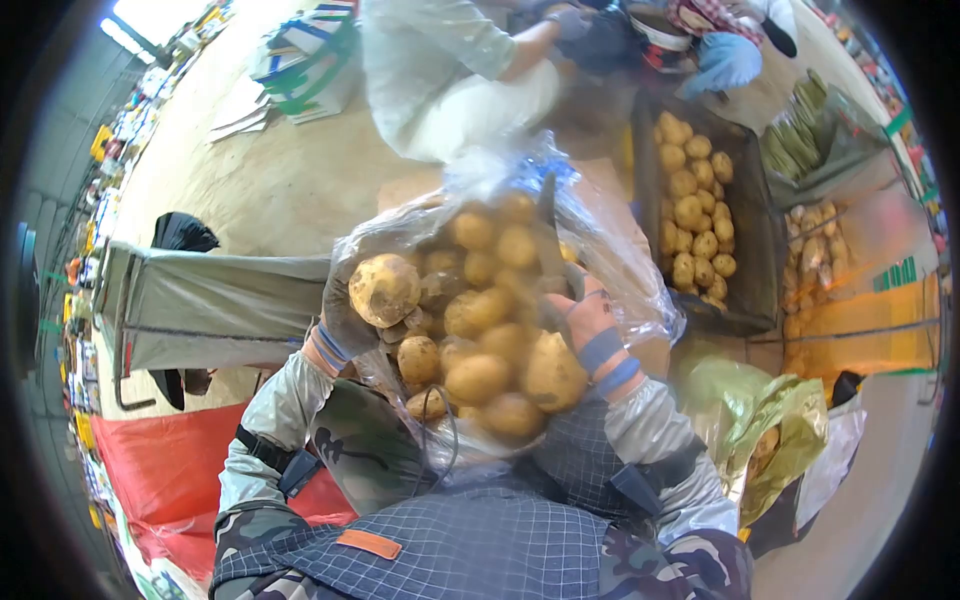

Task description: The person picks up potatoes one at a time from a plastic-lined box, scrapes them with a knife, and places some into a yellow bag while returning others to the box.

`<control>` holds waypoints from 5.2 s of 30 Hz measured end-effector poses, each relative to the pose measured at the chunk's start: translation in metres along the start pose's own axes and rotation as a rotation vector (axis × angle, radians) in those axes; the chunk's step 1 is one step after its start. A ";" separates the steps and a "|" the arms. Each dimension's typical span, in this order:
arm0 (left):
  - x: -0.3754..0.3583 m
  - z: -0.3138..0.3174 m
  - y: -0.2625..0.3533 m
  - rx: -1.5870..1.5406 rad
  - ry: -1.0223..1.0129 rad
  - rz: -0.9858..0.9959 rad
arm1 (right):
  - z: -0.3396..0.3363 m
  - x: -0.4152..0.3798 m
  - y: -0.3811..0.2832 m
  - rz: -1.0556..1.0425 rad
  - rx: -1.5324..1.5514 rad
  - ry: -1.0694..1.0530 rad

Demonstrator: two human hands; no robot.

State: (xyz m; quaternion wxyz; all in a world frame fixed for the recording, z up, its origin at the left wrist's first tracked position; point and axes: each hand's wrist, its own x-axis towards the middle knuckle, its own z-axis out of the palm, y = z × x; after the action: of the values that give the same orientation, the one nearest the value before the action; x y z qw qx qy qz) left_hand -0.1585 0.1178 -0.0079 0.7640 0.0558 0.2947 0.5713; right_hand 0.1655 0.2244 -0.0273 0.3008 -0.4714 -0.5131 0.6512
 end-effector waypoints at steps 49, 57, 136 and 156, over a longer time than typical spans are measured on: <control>0.021 -0.018 -0.012 2.466 0.415 -0.049 | 0.021 0.043 0.000 -0.088 -0.356 -0.119; 0.094 -0.061 -0.029 2.608 0.435 -0.299 | 0.023 0.046 -0.034 0.023 -0.345 -0.266; -0.749 -0.021 -0.005 1.771 1.889 0.252 | 0.003 0.077 0.038 -0.047 -0.665 -0.077; -0.058 0.020 -0.014 1.804 0.456 0.167 | 0.003 0.038 -0.001 -0.155 -0.325 -0.115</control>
State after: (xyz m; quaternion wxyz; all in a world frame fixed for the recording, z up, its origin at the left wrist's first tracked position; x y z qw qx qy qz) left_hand -0.1466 0.0659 0.0248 0.3120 0.5354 0.7647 0.1765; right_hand 0.1487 0.2569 -0.0379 0.2400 -0.4348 -0.6628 0.5604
